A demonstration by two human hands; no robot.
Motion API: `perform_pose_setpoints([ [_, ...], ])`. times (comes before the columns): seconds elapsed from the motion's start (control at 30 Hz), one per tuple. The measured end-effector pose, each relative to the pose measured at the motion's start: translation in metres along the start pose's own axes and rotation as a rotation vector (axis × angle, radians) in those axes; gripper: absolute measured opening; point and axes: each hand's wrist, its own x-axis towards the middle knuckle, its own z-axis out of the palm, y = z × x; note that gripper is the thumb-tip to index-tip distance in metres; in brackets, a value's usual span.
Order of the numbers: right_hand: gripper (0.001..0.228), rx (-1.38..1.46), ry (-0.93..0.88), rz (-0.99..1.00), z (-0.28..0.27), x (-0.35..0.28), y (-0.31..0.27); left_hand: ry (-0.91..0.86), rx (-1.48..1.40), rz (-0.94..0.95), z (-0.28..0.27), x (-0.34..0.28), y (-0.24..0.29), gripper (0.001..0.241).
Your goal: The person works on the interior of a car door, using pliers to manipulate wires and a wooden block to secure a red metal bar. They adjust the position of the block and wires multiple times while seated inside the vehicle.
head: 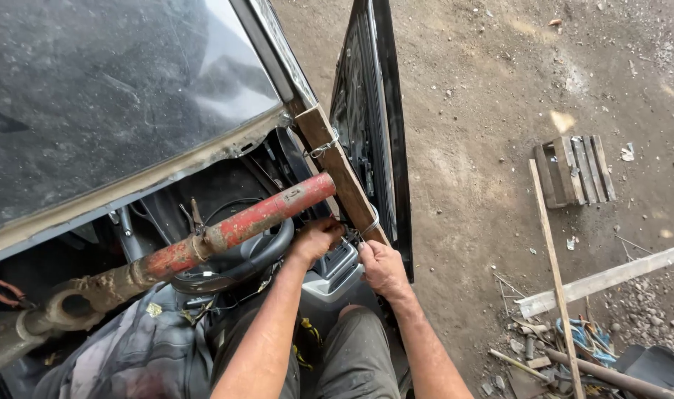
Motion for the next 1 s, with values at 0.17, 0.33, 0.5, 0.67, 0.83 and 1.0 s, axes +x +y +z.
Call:
perform_pose_setpoints([
  [0.17, 0.037, 0.069, -0.020, 0.105, -0.001, 0.006, -0.003, 0.033, -0.203, 0.015, 0.014, -0.016, -0.021, 0.020],
  [0.33, 0.037, 0.200, -0.131, 0.133, -0.015, 0.016, 0.021, 0.141, 0.037, 0.152, 0.011, -0.041, 0.025, 0.029],
  [0.5, 0.038, 0.451, -0.236, 0.141, 0.015, 0.006, 0.047, 0.144, 0.229, 0.085, -0.001, -0.058, 0.085, 0.036],
  [0.67, 0.031, 0.965, -0.028, 0.161, 0.060, 0.000, 0.043, -0.024, 0.493, 0.088, -0.009, -0.044, 0.100, 0.028],
  [0.83, 0.026, 0.989, -0.010, 0.114, 0.068, 0.027, 0.074, -0.079, 0.477, 0.174, -0.012, -0.013, 0.060, 0.021],
  [1.0, 0.025, 1.146, -0.011, 0.205, 0.070, 0.019, 0.044, -0.082, 0.399, 0.237, -0.014, -0.005, 0.046, 0.020],
])
